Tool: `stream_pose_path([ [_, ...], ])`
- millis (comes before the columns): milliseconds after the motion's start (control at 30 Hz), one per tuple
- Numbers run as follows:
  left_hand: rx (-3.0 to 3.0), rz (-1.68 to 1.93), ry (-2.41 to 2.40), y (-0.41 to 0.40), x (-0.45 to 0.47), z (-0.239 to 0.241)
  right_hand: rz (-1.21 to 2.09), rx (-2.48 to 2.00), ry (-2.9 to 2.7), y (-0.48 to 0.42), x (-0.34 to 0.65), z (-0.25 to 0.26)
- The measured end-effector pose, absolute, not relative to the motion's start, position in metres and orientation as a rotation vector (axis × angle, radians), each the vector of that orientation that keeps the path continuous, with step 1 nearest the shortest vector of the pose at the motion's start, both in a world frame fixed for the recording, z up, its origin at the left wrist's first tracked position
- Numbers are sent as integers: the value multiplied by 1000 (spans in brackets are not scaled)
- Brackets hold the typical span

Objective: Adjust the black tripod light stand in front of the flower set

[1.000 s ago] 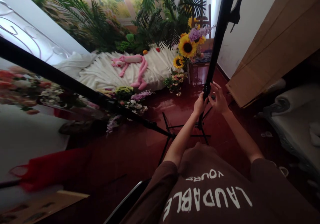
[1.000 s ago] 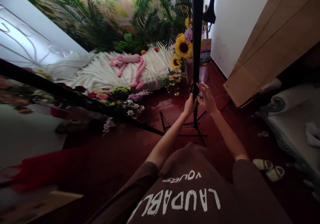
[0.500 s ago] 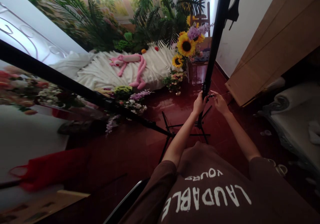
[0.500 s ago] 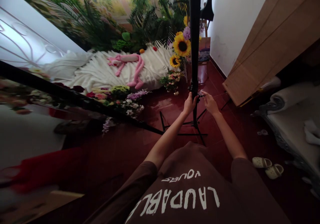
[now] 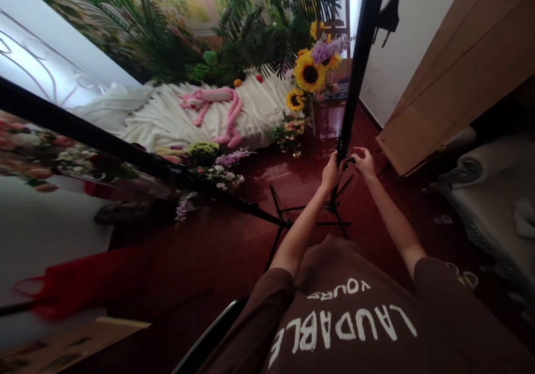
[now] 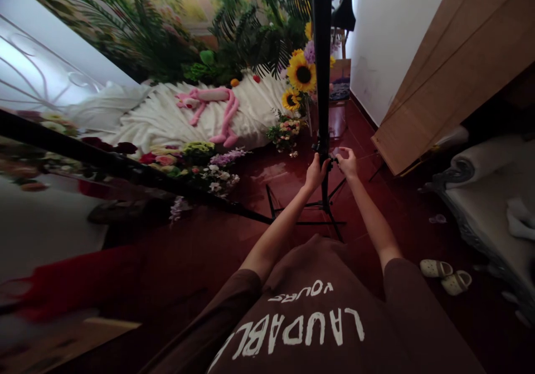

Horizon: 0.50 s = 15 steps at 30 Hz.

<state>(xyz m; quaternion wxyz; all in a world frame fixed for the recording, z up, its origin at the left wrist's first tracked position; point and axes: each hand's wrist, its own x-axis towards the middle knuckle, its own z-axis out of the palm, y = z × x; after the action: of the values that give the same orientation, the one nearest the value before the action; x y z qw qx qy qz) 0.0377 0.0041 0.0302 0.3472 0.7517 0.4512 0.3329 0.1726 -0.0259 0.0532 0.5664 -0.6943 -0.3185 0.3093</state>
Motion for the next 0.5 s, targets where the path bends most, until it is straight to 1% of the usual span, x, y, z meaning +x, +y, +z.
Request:
stream_pose_path([
  [133, 1922, 858, 1204, -1, 38, 40, 760, -1553, -633, -20, 169, 48],
  [267, 1851, 911, 1148, -12, 25, 35, 682, -1521, -610, -20, 164, 39],
  [367, 1868, 903, 1129, -27, -5, 8, 558, -1529, -636, -21, 158, 34],
  [500, 1795, 844, 1333, -55, -74, -49, 410, -1515, -603, -27, 146, 24],
])
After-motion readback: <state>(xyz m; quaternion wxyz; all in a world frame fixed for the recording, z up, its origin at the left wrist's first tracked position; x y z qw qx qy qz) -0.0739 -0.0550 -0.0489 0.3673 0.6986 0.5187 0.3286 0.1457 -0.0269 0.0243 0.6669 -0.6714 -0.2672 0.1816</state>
